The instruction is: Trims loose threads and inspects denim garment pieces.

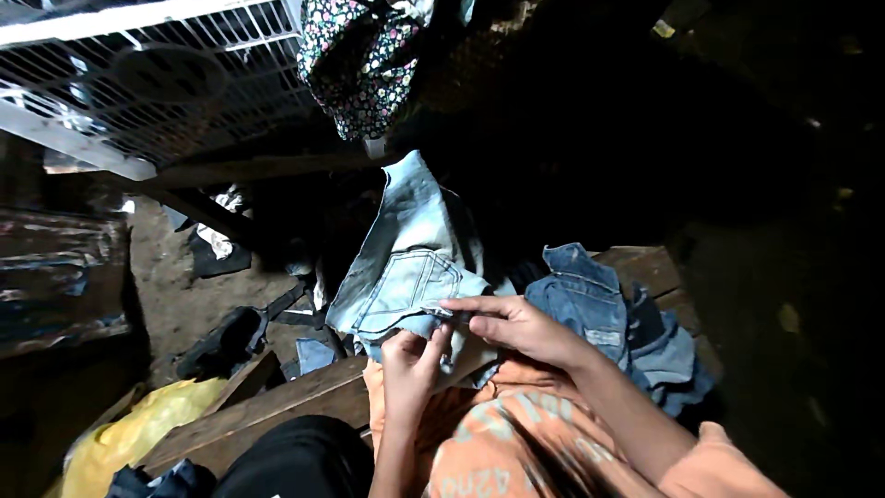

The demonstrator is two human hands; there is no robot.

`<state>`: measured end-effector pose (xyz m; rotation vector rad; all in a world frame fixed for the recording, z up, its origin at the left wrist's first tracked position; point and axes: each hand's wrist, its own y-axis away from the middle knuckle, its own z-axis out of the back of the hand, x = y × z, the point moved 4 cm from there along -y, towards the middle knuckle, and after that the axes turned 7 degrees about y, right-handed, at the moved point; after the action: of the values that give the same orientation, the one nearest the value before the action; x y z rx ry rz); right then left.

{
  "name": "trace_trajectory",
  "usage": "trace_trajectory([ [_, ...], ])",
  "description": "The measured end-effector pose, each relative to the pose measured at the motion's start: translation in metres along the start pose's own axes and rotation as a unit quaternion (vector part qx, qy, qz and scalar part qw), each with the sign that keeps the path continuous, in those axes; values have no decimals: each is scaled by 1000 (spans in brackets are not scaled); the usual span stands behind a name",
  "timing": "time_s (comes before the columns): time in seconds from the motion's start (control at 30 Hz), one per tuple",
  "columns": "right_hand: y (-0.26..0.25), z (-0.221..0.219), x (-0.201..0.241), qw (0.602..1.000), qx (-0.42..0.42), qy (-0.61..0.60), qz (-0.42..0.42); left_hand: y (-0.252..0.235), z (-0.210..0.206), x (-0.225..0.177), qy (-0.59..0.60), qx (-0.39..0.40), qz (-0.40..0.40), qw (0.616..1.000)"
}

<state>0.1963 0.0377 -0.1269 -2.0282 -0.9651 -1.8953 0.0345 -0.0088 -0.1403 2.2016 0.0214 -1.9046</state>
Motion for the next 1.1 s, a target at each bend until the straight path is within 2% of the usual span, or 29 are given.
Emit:
trace_trajectory([
  [0.07,0,2,0,1000,20,3,1,0,1,-1,21,-15,49,998],
  [0.17,2,4,1,989,19,139,51,0,4,-5,54,-19,100,993],
  [0.33,12,-2,5,920,-78,378,75,0,2,-2,85,-40,79,992],
  [0.43,18,-10,6,868,-148,462,106,5,0,0,73,-39,59,995],
  [0.5,18,-16,3,850,-179,482,118,7,-2,1,62,-40,51,996],
  [0.73,10,-19,-4,859,-207,449,134,10,-7,5,48,-40,20,998],
  [0.9,6,-21,-2,852,-199,471,108,9,-11,6,42,-49,31,997],
  [0.97,5,-14,1,895,-160,407,92,8,-10,5,51,-46,39,997],
  [1.03,3,-6,3,958,-87,266,64,7,-10,3,87,-43,65,993],
  [1.1,1,-3,3,985,-33,164,33,6,-9,3,109,-50,96,988],
])
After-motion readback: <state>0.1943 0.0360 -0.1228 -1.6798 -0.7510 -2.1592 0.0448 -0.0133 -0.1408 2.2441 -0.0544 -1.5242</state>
